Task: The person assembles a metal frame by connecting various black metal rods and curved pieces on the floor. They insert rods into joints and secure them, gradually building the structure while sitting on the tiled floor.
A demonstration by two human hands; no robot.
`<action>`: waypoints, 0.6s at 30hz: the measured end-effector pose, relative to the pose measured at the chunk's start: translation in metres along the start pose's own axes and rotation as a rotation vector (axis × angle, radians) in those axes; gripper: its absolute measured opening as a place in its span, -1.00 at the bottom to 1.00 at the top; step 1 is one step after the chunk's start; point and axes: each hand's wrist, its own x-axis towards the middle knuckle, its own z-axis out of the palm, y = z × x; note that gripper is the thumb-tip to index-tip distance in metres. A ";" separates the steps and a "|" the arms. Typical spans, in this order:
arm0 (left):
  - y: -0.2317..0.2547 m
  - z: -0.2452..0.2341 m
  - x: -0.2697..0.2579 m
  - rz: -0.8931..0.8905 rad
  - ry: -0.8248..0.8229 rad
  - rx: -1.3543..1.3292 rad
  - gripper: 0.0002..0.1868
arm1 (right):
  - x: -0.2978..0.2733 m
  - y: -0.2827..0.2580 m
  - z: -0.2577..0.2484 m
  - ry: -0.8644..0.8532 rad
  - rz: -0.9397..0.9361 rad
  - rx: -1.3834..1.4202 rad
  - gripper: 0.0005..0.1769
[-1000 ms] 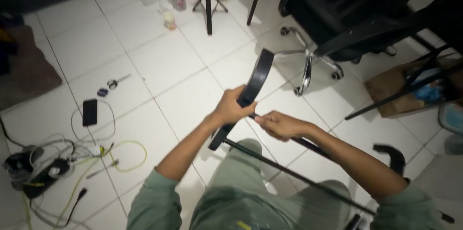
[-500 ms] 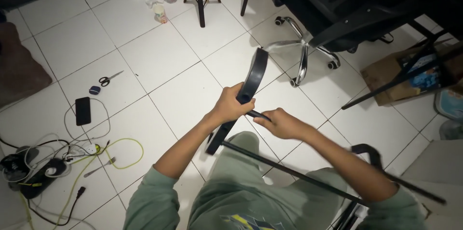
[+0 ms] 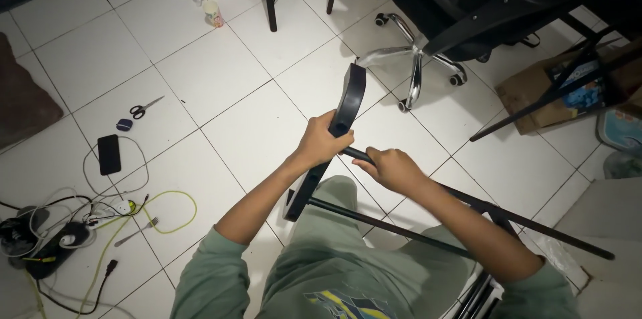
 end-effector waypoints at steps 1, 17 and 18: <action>-0.004 0.001 -0.001 0.045 -0.019 -0.009 -0.82 | 0.001 0.006 -0.004 -0.155 0.091 0.196 -0.43; -0.026 -0.005 0.003 0.033 -0.010 -0.116 -0.90 | -0.035 0.011 -0.021 0.075 0.003 -0.364 -0.40; -0.031 -0.006 0.006 0.022 -0.012 -0.128 -0.91 | -0.034 0.012 -0.025 0.087 -0.019 -0.383 -0.41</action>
